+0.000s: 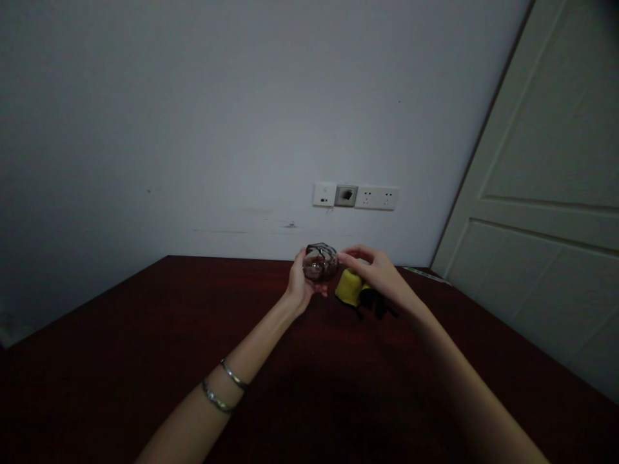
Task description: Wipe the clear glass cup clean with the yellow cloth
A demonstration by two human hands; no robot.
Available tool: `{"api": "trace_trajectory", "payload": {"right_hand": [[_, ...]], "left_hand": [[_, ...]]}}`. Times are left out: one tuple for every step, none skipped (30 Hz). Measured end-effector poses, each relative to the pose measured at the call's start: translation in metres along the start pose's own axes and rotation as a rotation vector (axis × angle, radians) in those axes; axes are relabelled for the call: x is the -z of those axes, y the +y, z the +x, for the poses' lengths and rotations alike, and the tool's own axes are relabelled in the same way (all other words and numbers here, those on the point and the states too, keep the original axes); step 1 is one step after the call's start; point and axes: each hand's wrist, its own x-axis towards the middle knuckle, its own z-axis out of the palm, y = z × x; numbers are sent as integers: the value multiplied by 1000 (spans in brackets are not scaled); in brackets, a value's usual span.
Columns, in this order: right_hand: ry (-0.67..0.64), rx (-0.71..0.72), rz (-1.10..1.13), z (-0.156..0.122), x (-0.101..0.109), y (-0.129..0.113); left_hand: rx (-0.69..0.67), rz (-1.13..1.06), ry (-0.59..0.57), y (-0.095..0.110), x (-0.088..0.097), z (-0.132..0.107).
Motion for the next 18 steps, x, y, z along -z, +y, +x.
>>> {"api": "trace_trajectory", "payload": {"right_hand": [[18,-25,17,0,5,-2],[50,-35,36,-1,11,-5],[103,-39,55,-2,15,-8],[187,-37,81,-4,17,-11],[280,-12,108,-6,19,-15],[374,24,132,-8,18,-18],[462,72,153,-11,16,-21],[533,129,168,-13,13,-24],[590,187,173,-16,9,-26],[638,248,172,-19,5,-29],[678,313,161,-22,0,-30],[714,386,144,-24,-5,-31],[730,464,118,-26,-9,-31],[724,540,86,-27,-13,-31],[697,604,57,-28,-16,-30],[647,652,32,-28,-18,-29],[585,683,14,-27,-20,-28],[516,697,5,-27,-21,-27]], "left_hand": [[12,-3,-6,1,1,0],[23,-3,-10,2,1,0],[35,-3,-15,3,2,0],[51,0,-31,4,2,0],[71,8,-59,4,2,-1],[93,19,-93,5,2,-1],[114,31,-127,5,2,-2],[129,42,-159,5,2,-3],[137,51,-187,5,1,-4],[142,58,-208,4,0,-6],[147,63,-223,3,-2,-7],[158,68,-237,2,-4,-9],[171,75,-247,1,-6,-11],[184,84,-254,0,-8,-13],[192,91,-255,0,-10,-15],[194,92,-250,0,-12,-16],[208,89,-245,0,-13,-17],[230,78,-241,1,-13,-17]]}}
